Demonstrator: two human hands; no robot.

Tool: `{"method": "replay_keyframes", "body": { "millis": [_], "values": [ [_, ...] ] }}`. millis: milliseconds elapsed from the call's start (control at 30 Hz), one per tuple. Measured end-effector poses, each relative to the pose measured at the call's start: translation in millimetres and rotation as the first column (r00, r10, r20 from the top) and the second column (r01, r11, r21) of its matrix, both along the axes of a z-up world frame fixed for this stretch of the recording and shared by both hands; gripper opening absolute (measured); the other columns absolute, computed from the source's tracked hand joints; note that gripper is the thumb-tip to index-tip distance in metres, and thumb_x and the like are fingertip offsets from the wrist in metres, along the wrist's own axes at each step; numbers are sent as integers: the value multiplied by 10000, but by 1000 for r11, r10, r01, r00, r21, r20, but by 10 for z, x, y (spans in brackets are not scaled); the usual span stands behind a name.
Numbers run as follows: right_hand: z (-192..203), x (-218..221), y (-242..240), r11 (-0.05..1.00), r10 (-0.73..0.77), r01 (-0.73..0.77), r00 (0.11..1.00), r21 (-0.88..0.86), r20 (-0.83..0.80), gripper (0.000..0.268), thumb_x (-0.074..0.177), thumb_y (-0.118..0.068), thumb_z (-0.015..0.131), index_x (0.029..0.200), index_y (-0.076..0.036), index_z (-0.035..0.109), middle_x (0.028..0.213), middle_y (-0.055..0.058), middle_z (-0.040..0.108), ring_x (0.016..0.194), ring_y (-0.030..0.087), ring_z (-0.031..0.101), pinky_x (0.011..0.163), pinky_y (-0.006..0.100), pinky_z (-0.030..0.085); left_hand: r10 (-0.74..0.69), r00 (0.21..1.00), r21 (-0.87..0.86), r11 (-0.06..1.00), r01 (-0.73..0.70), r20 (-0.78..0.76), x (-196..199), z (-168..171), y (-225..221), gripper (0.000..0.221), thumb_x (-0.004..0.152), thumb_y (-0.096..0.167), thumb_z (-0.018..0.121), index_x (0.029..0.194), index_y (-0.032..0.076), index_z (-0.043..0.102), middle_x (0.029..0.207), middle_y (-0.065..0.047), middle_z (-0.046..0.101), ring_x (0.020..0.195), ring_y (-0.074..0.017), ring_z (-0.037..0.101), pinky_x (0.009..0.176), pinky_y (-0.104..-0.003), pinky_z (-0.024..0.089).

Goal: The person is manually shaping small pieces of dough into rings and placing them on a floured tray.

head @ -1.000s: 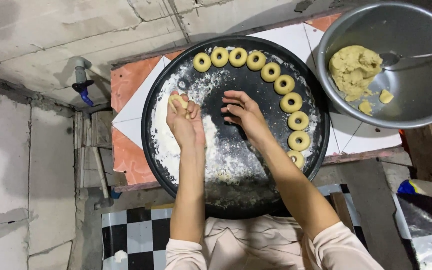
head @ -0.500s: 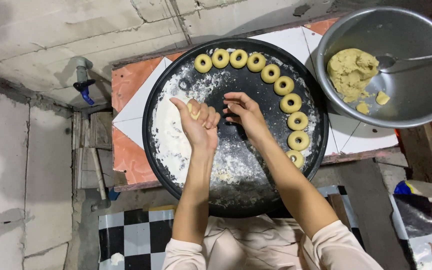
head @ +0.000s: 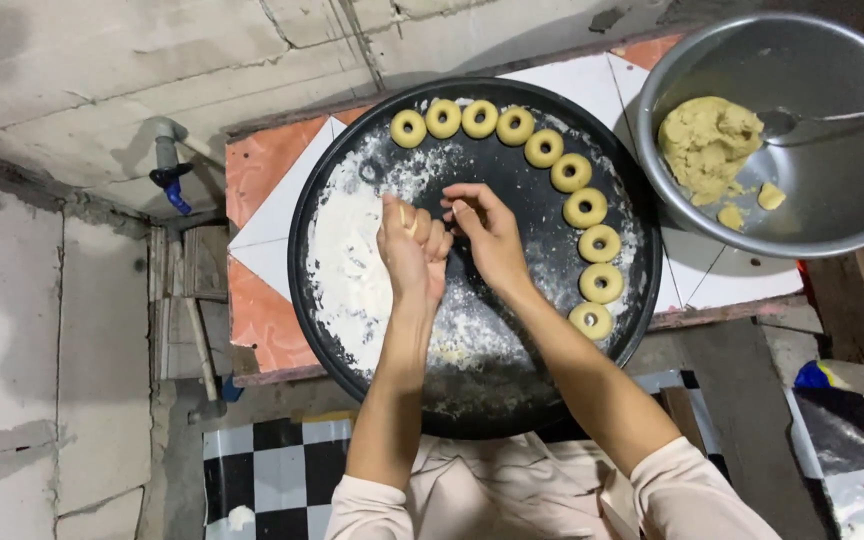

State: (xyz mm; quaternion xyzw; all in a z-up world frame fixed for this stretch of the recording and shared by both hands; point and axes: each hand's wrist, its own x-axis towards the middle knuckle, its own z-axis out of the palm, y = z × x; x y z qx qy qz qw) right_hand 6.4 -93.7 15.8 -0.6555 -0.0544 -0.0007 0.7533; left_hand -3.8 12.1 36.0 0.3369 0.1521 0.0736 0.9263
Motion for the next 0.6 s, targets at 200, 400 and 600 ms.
{"method": "replay_keyframes", "body": {
  "millis": [200, 400, 600],
  "values": [
    [20, -85, 65, 963, -62, 162, 911, -217, 407, 221, 997, -42, 568, 1181, -75, 684, 1081, 117, 664, 1042, 302, 647, 906, 424, 524, -48, 984, -94, 993, 65, 174, 84, -361, 71, 477, 1031, -36, 435, 1475, 127, 381, 1315, -156, 611, 983, -213, 691, 705, -216, 556],
    [-205, -72, 143, 958, 46, 126, 819, -258, 573, 427, 995, -81, 578, 1414, 1, 557, 1371, 249, 601, 1306, 439, 541, 1093, 561, 419, -17, 973, 22, 1000, 12, 232, 94, -292, 80, 651, 840, -237, 332, 1383, 123, 342, 1561, -173, 385, 1378, -363, 488, 669, -208, 525],
    [-153, -46, 176, 983, 127, -49, 875, -177, 466, 467, 983, -159, 638, 1425, -37, 546, 1299, 196, 665, 1217, 361, 632, 1041, 504, 467, -166, 957, -117, 973, 198, 239, -73, -191, 34, 668, 1065, 542, 287, 1594, 136, 257, 1648, -188, 291, 1524, -388, 267, 1203, -551, 311]
  ]
}}
